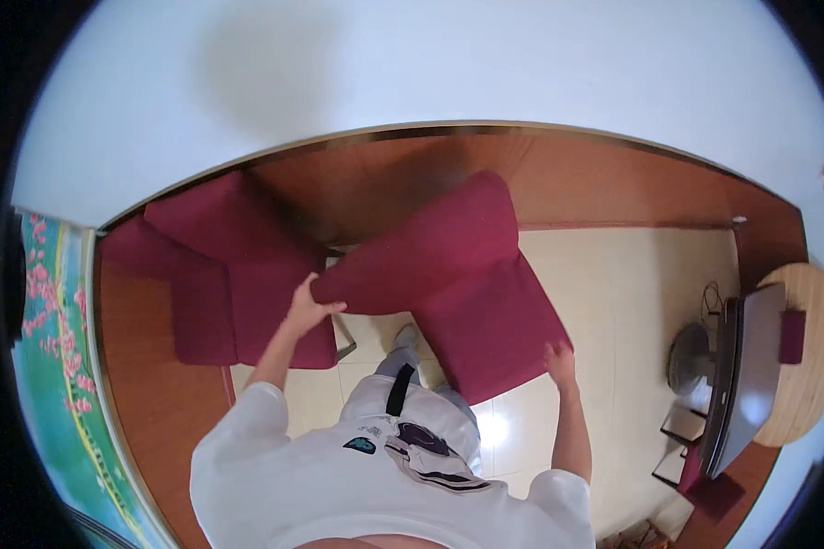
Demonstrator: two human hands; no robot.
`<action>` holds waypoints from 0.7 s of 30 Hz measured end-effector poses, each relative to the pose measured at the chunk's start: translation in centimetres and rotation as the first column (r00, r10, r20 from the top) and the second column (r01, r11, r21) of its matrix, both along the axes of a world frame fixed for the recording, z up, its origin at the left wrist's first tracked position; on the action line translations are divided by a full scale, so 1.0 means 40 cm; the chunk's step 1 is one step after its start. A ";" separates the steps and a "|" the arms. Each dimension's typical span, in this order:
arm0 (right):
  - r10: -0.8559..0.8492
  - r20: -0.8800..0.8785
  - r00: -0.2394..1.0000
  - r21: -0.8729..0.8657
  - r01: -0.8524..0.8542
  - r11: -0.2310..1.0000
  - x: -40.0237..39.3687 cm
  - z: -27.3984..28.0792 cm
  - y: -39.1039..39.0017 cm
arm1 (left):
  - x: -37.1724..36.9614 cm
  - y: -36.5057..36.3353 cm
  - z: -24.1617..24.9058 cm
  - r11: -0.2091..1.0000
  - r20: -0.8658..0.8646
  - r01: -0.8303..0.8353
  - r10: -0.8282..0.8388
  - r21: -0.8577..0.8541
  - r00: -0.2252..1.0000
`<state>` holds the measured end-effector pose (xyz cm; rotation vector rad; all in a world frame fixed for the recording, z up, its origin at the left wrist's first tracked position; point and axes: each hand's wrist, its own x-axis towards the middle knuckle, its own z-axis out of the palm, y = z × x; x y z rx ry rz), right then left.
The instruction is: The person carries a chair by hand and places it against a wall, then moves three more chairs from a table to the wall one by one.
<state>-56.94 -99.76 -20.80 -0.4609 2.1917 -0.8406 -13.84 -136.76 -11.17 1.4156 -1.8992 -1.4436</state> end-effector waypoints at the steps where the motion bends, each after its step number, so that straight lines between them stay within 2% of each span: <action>1: 0.048 0.005 0.999 -0.024 -0.048 0.999 0.001 0.055 -0.101 | 0.022 -0.031 0.024 1.000 0.035 0.006 -0.005 -0.020 0.999; 3: 0.222 -0.087 0.971 -0.067 -0.229 0.971 -0.006 0.113 -0.249 | 0.059 -0.095 0.006 0.999 0.063 0.008 -0.006 -0.036 0.998; 4: 0.238 -0.085 0.968 -0.080 -0.244 0.966 -0.003 0.125 -0.304 | 0.070 -0.127 0.001 0.998 0.094 0.037 -0.032 -0.045 0.995; 6: 0.354 -0.200 0.914 -0.215 -0.393 0.894 0.012 0.145 -0.374 | 0.080 -0.172 0.007 0.998 0.110 0.035 -0.028 -0.057 0.994; 9: 0.424 -0.134 0.896 -0.208 -0.444 0.872 0.065 0.184 -0.410 | 0.083 -0.211 -0.018 0.997 0.097 0.055 -0.048 -0.063 0.994; 14: 0.418 -0.031 0.908 -0.229 -0.414 0.881 0.089 0.181 -0.372 | 0.033 -0.202 -0.018 0.993 0.117 0.084 -0.075 -0.077 0.990; 16: 0.407 -0.223 0.886 -0.224 -0.453 0.863 0.050 0.194 -0.386 | -0.030 -0.190 -0.022 0.997 -0.027 0.072 -0.072 0.005 0.997; 17: 0.406 -0.229 0.884 -0.228 -0.455 0.861 0.044 0.221 -0.399 | -0.058 -0.180 -0.017 0.997 -0.031 0.072 -0.072 -0.001 0.997; 19: 0.287 -0.146 0.947 -0.344 -0.320 0.883 0.041 0.276 -0.426 | -0.111 -0.169 -0.014 0.996 -0.072 0.085 -0.083 0.018 0.994; 21: 0.237 -0.128 0.963 -0.359 -0.268 0.894 0.043 0.303 -0.433 | -0.163 -0.151 0.013 0.994 -0.101 0.097 -0.092 0.048 0.991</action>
